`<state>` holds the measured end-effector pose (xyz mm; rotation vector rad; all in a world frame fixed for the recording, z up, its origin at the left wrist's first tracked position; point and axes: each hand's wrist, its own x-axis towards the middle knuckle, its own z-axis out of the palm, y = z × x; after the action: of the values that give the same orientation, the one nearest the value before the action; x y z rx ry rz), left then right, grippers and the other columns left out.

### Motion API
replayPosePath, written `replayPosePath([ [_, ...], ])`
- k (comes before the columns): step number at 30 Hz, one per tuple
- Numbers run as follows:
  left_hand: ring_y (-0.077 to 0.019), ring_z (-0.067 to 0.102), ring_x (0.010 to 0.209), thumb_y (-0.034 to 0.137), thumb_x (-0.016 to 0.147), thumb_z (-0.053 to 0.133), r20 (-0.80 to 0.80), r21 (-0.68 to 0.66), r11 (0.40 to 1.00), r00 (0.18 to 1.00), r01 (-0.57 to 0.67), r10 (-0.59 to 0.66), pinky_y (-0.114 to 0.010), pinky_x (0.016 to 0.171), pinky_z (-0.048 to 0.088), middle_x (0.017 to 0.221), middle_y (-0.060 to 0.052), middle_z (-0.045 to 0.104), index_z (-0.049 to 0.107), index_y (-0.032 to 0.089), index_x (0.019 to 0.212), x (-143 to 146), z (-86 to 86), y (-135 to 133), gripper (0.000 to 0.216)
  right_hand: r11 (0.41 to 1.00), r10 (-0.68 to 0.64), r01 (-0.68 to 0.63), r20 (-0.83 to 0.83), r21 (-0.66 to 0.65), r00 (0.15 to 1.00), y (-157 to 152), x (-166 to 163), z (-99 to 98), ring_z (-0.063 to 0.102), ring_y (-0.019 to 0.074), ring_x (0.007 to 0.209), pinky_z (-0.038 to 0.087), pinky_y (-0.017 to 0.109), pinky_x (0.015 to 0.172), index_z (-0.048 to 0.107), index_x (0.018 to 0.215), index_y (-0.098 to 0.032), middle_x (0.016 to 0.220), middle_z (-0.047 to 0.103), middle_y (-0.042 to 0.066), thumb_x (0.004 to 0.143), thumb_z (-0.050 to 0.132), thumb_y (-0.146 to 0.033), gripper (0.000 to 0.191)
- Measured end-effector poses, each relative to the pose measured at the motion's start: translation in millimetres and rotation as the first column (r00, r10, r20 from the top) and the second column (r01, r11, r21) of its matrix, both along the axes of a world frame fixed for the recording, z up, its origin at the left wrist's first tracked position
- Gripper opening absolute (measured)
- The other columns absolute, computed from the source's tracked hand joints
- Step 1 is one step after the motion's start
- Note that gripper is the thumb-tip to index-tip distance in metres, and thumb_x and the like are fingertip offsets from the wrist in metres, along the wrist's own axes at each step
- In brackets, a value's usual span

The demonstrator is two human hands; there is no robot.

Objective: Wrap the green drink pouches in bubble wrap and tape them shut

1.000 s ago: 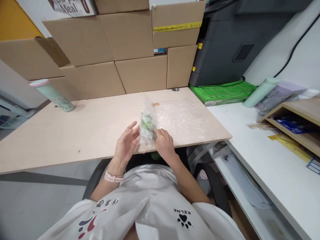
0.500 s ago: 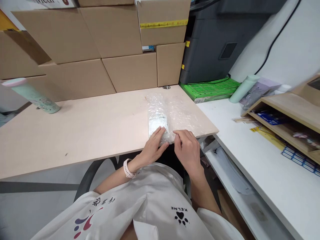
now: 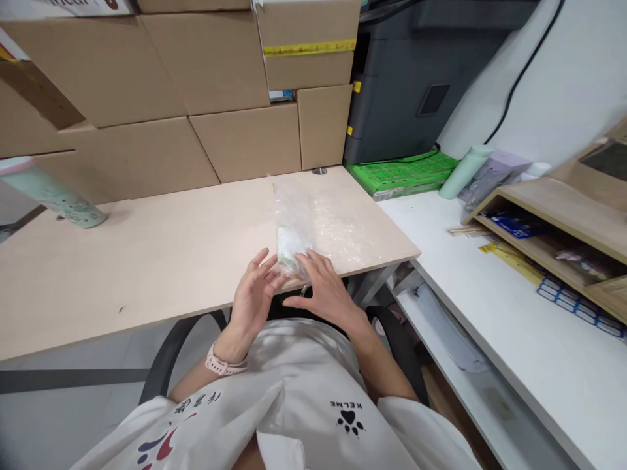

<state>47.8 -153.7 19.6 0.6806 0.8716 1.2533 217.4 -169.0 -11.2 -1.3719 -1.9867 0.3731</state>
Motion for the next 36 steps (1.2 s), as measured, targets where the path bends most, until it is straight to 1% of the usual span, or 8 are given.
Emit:
replayPosePath([
  [4,-0.0226,0.063,0.118,0.033,0.089,0.060,-0.056,0.271,0.959,0.996,0.082,-0.069,-0.042,0.105,0.051,0.136,-0.006,0.063,0.062,0.026,0.124,3.5,11.1,-11.1,0.036,0.985,-0.172,0.161,-0.268,-0.061,0.948,-0.1,-18.9,-0.1,0.064,0.0325,0.112,0.055,0.050,0.093,0.047,0.139,-0.022,0.129,0.064,0.013,0.087,0.062,-0.060,0.066],
  [7,-0.0263,0.056,0.132,0.029,0.091,0.061,-0.309,0.472,0.825,0.935,0.310,-0.175,-0.047,0.118,0.039,0.135,-0.005,0.064,0.067,0.029,0.123,16.9,11.9,-9.4,0.033,0.949,-0.314,0.275,-0.419,-0.152,0.852,10.5,-13.5,-11.6,0.067,0.0278,0.080,0.056,0.044,0.069,0.059,0.122,-0.023,0.094,0.072,0.009,0.097,0.045,-0.053,0.042],
  [12,-0.0305,0.040,0.147,0.023,0.086,0.067,-0.599,0.595,0.630,0.798,0.500,-0.068,-0.055,0.127,0.020,0.146,-0.003,0.057,0.063,0.031,0.133,49.0,-2.8,4.3,0.048,0.892,-0.451,0.404,-0.337,-0.203,0.827,28.4,19.2,-25.0,0.060,0.0268,0.068,0.050,0.042,0.062,0.067,0.094,-0.026,0.072,0.064,0.007,0.097,0.039,-0.045,0.035],
  [20,-0.0356,0.043,0.144,0.032,0.086,0.065,-0.760,0.584,0.497,0.647,0.642,0.058,-0.058,0.123,0.026,0.147,-0.010,0.055,0.053,0.023,0.143,67.8,-39.9,26.6,0.059,0.790,-0.584,0.611,-0.243,0.048,0.774,10.9,51.7,-16.7,0.063,0.0314,0.081,0.053,0.055,0.077,0.066,0.116,-0.024,0.108,0.065,0.015,0.088,0.055,-0.044,0.035],
  [26,-0.0302,0.058,0.132,0.010,0.087,0.045,-0.818,0.571,0.326,0.556,0.754,0.147,-0.055,0.117,0.040,0.135,-0.008,0.066,0.062,0.024,0.133,30.4,-58.8,48.6,0.051,0.821,-0.571,0.468,-0.452,-0.327,0.686,-13.7,46.1,-31.3,0.066,0.0299,0.064,0.058,0.052,0.060,0.068,0.074,-0.025,0.072,0.068,0.010,0.089,0.052,-0.062,0.043],
  [30,-0.0255,0.061,0.129,0.012,0.095,0.043,-0.785,0.619,0.218,0.599,0.754,0.158,-0.051,0.115,0.044,0.130,-0.003,0.069,0.059,0.030,0.134,-8.2,-64.4,44.1,0.046,0.774,-0.479,0.051,-0.531,-0.631,0.699,-26.4,28.2,-31.7,0.071,0.0305,0.067,0.059,0.047,0.053,0.072,0.075,-0.024,0.076,0.074,0.011,0.089,0.043,-0.073,0.059],
  [33,-0.0241,0.059,0.131,0.014,0.097,0.043,-0.786,0.618,0.182,0.605,0.765,0.128,-0.050,0.116,0.045,0.132,-0.003,0.068,0.056,0.030,0.137,-23.0,-63.5,23.7,0.045,0.745,-0.375,-0.260,-0.709,-0.614,0.597,-30.8,12.4,-31.5,0.074,0.0303,0.089,0.063,0.046,0.066,0.074,0.096,-0.025,0.098,0.077,0.009,0.092,0.039,-0.070,0.056],
  [36,-0.0268,0.063,0.126,0.017,0.094,0.052,-0.775,0.612,0.245,0.632,0.752,-0.003,-0.053,0.112,0.048,0.123,-0.004,0.073,0.064,0.030,0.129,-26.0,-44.4,0.8,0.038,0.757,-0.358,-0.284,-0.737,-0.589,0.574,-31.9,-1.1,-36.5,0.075,0.0294,0.083,0.064,0.047,0.069,0.073,0.083,-0.026,0.088,0.077,0.009,0.093,0.048,-0.061,0.044],
])
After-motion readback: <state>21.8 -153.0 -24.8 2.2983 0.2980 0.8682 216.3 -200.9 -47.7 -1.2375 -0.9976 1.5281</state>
